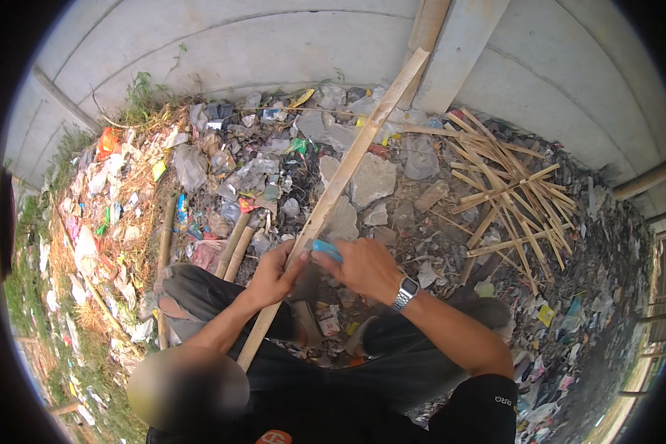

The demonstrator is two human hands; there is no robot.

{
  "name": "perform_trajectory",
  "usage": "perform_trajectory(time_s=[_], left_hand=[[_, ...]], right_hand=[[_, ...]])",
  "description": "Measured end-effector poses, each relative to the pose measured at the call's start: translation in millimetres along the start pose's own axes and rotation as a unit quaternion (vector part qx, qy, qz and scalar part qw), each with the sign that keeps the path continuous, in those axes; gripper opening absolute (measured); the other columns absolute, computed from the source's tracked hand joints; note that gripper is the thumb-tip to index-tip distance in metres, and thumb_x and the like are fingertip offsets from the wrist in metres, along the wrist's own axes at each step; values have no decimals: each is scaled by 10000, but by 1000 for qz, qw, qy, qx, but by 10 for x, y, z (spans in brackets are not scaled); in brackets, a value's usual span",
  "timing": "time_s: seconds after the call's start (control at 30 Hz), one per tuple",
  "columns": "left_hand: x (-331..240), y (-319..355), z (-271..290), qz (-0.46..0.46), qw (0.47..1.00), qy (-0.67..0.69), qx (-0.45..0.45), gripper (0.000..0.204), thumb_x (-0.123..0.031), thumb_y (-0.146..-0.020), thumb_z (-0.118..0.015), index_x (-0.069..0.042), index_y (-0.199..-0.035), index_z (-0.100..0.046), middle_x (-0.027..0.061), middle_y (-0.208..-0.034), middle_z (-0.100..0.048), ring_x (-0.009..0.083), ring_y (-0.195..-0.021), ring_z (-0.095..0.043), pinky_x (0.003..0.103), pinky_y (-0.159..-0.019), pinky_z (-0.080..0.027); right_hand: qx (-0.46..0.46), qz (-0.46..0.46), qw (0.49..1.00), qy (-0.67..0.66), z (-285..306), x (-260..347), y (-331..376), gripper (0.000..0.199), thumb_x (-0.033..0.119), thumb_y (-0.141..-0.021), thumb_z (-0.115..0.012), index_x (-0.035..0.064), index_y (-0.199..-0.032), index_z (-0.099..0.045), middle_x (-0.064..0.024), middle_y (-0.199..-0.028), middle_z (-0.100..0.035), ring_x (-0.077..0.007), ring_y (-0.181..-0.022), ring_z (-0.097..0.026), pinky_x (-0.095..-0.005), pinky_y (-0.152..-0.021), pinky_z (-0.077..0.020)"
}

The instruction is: The person sits on the ground and uses a machete to split a long bamboo pole into thin strips. They then use a blue utility knife to further shave and refine the strips, placing the finished pieces on a pile nearby.

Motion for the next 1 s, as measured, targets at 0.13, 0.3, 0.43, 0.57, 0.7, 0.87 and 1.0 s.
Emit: perform_trajectory(time_s=[0.13, 0.3, 0.43, 0.57, 0.7, 0.87, 1.0], left_hand=[[34, -7, 37, -17, 999, -27, -5, 263, -263, -1051, -549, -6, -1100, -580, 54, -661, -581, 139, -551, -559, 323, -533, -445], [188, 49, -70, 50, 998, 11, 32, 247, -256, -1052, -544, -10, -1050, -565, 52, -647, -565, 135, -558, -549, 327, -534, -433], [193, 119, -174, 22, 998, -10, 66, 251, -254, -1054, -540, -7, -1009, -559, 50, -627, -555, 137, -538, -540, 337, -520, -433], [76, 111, -278, 20, 996, 9, 81, 266, -272, -1066, -527, -9, -1042, -557, 13, -623, -541, 97, -471, -518, 286, -460, -406], [149, 415, -271, -18, 989, -13, 144, 282, -290, -1072, -521, -10, -1058, -553, -8, -603, -527, 75, -428, -498, 256, -427, -387], [197, 204, -278, 59, 983, 96, 148, 294, -306, -1078, -511, -15, -1086, -547, -12, -603, -516, 66, -422, -470, 237, -423, -369], [50, 129, -160, 45, 988, 97, 110, 305, -309, -1075, -517, -9, -1114, -555, -15, -613, -524, 64, -443, -484, 244, -439, -387]], right_hand=[[-8, 10, 999, 31, 4, -39, -69, 577, 532, -1004, -537, 32, -735, -640, -203, -576, -595, -426, -565, -603, -505, -547, -466], [-97, -113, 989, -2, 202, -731, -233, 652, 560, -1007, -517, 1, -682, -600, -222, -531, -542, -427, -517, -569, -501, -532, -441], [-109, -189, 974, 63, 762, -1309, -352, 687, 588, -1015, -462, -17, -747, -647, -262, -646, -618, -467, -681, -637, -525, -626, -488], [-248, -243, 937, 38, 989, -1844, -370, 719, 594, -1025, -437, -33, -743, -648, -281, -653, -609, -462, -697, -639, -523, -631, -475], [-415, -464, 776, -101, 1970, -3492, 678, 824, 635, -1027, -415, -58, -603, -546, -138, -537, -497, -276, -523, -499, -482, -565, -401], [-477, -284, 831, -31, 2059, -2983, 516, 787, 624, -1031, -425, -66, -664, -513, -119, -574, -482, -253, -527, -462, -455, -553, -369], [-201, -186, 962, 14, 1386, -1460, -96, 709, 590, -1024, -469, -58, -756, -576, -207, -612, -534, -335, -561, -535, -466, -585, -401]])
Point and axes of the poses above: each hand's wrist, its own y-axis away from the middle knuckle, its own z-axis out of the back of the hand, x = y × z, the point moved 9 cm from there along -y, towards the middle knuckle
